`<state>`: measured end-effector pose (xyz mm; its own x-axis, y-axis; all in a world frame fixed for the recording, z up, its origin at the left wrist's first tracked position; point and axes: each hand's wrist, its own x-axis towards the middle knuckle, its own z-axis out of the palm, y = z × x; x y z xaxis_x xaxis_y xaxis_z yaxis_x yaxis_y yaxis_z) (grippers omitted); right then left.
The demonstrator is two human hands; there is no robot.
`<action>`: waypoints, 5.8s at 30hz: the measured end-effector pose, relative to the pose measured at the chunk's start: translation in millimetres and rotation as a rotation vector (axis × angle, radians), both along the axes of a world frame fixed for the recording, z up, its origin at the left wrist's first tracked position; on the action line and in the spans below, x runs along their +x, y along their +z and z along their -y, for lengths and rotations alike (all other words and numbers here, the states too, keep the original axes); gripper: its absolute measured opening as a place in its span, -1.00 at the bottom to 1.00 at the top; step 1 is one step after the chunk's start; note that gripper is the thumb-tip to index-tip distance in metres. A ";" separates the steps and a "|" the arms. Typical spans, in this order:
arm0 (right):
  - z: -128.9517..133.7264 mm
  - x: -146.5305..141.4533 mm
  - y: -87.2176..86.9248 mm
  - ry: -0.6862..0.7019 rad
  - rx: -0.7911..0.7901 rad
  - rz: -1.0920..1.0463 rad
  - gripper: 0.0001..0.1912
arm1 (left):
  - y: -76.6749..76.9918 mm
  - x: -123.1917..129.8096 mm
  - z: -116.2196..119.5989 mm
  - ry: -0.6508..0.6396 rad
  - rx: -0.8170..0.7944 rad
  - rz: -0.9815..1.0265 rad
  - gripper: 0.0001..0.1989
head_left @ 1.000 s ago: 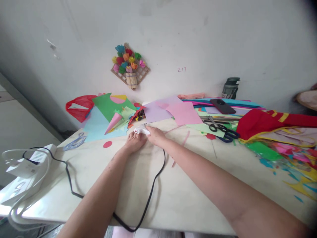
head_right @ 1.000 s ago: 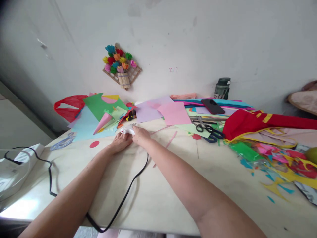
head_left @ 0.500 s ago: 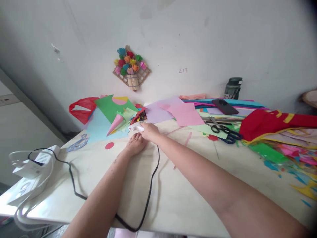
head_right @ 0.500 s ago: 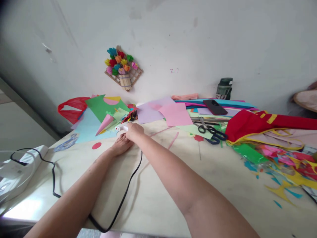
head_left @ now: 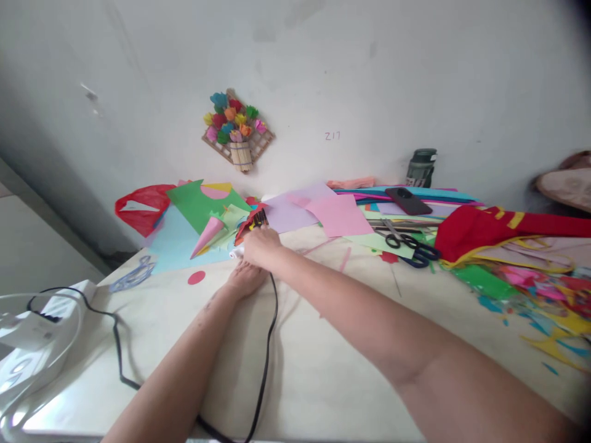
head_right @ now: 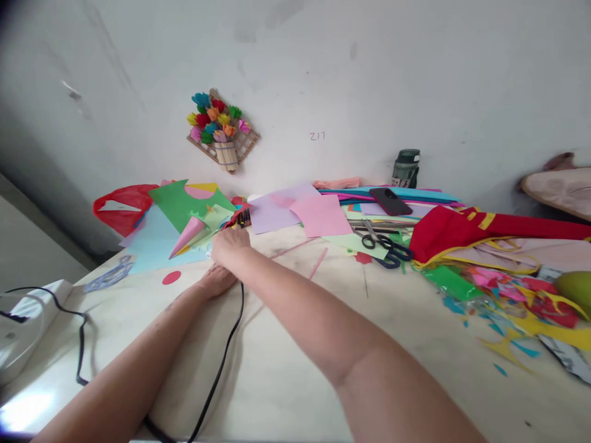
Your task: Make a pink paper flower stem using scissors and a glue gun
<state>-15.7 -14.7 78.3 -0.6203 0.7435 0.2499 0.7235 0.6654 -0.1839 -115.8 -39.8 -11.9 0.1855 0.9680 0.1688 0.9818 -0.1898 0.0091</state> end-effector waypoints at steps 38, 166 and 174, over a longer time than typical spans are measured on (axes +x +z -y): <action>-24.0 160.2 -23.9 0.172 -0.787 -0.484 -0.91 | 30.6 3.0 -11.2 -0.131 0.075 -0.087 -0.41; -53.1 81.8 -32.8 0.049 -0.588 -0.208 -0.85 | 24.3 -5.6 -12.5 -0.295 0.268 0.023 -0.78; -45.0 79.4 -25.0 0.039 -0.433 -0.026 -0.76 | 26.3 -3.3 -11.4 -0.302 0.261 0.031 -0.78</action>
